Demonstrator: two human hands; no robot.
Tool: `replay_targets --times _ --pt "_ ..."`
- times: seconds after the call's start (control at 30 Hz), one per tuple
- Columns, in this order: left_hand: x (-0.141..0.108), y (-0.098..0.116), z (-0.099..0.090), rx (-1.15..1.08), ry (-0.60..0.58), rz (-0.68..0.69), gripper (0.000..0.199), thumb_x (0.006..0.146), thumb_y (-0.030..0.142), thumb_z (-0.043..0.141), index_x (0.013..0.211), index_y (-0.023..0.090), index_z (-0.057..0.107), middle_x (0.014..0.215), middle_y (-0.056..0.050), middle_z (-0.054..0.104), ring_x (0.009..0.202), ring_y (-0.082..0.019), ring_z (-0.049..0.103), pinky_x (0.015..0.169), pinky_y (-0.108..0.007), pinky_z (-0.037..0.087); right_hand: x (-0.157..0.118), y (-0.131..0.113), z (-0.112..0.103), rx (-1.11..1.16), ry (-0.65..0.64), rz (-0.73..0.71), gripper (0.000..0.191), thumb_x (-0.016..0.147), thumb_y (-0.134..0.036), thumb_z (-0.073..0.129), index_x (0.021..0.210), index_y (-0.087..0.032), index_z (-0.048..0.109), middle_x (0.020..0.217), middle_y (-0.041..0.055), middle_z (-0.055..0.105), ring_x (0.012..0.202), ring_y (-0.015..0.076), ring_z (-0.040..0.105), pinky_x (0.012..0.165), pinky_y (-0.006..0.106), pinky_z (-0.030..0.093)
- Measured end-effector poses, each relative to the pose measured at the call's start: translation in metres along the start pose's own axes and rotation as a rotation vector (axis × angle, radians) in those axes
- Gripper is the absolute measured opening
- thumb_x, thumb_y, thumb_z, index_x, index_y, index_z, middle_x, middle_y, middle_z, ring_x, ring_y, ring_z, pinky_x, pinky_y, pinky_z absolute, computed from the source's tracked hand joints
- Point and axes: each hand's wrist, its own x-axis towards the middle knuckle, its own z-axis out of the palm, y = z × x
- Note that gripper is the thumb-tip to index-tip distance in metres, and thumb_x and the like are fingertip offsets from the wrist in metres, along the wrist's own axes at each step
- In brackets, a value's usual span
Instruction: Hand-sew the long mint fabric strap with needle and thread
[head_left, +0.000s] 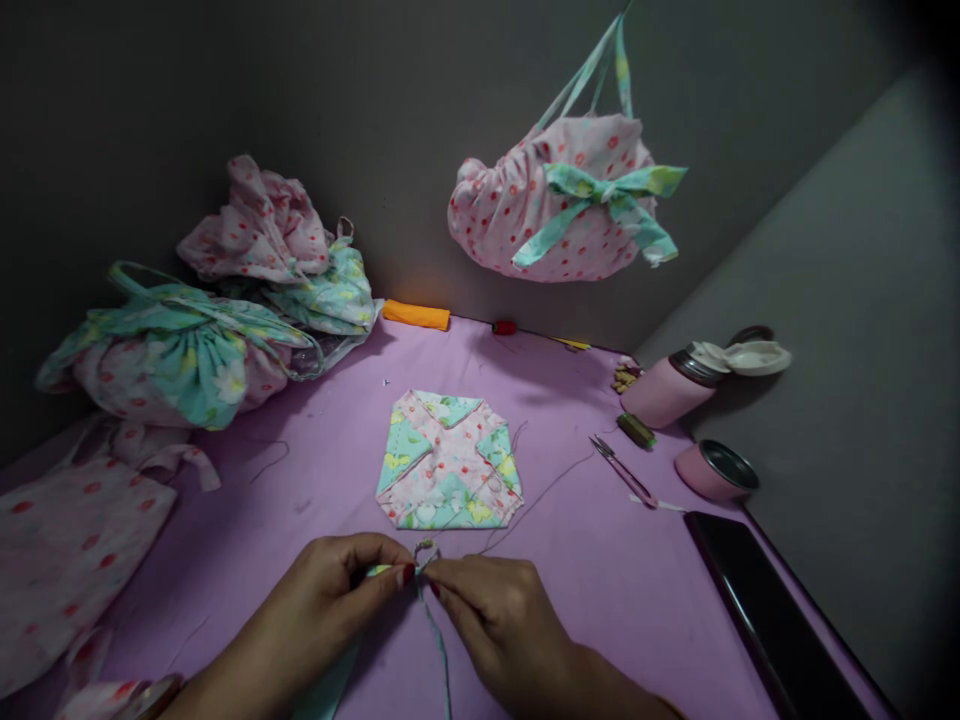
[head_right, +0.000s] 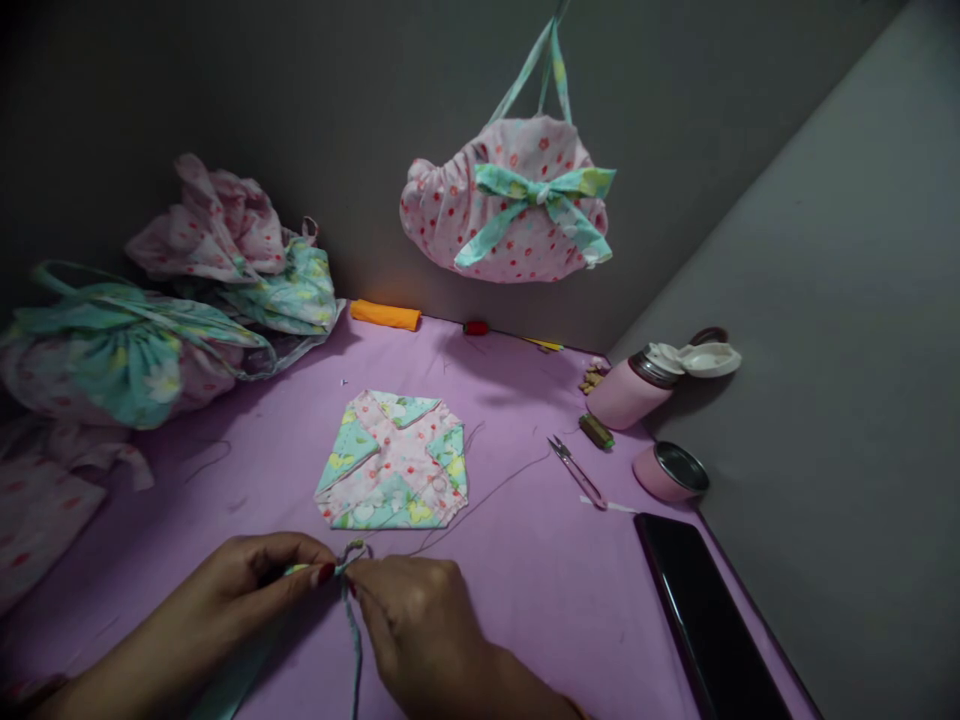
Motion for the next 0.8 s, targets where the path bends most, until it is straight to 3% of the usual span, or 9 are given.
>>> replay_targets --times 0.2,0.37,0.57,0.8 --pt "-0.001 -0.001 0.001 0.032 -0.002 0.038 0.022 0.081 0.025 0.051 0.087 0.018 0.071 0.076 -0.002 0.072 0.07 -0.018 0.063 0.064 -0.024 0.048 0.001 -0.002 0.0 0.018 -0.007 0.037 0.025 0.087 -0.016 0.038 0.092 -0.019 0.062 0.076 0.0041 0.065 0.067 0.0152 0.061 0.061 0.026 0.044" --pt "-0.003 -0.002 0.001 0.136 0.001 0.149 0.022 0.084 0.021 0.049 0.091 0.021 0.07 0.079 -0.001 0.073 0.072 -0.017 0.065 0.067 -0.025 0.049 -0.002 -0.002 0.0 0.046 0.029 0.12 0.035 0.085 -0.019 0.043 0.119 -0.017 0.048 0.076 0.0049 0.067 0.059 0.0147 0.06 0.054 0.025 0.045" --pt "-0.006 -0.001 0.0 0.284 0.016 0.203 0.021 0.084 0.022 0.049 0.09 0.023 0.069 0.083 -0.003 0.072 0.075 -0.018 0.065 0.069 -0.027 0.049 -0.001 0.0 0.003 0.07 0.019 0.089 0.023 0.085 -0.018 0.041 0.098 -0.018 0.06 0.08 0.005 0.067 0.067 0.0151 0.062 0.061 0.026 0.046" --pt "-0.011 -0.002 0.002 0.427 0.058 0.174 0.02 0.085 0.026 0.047 0.078 0.018 0.065 0.072 -0.004 0.07 0.065 -0.019 0.065 0.058 -0.026 0.048 0.0 -0.002 0.004 0.057 0.038 0.087 0.022 0.085 -0.017 0.041 0.095 -0.017 0.061 0.076 0.0048 0.067 0.063 0.0146 0.062 0.058 0.025 0.044"
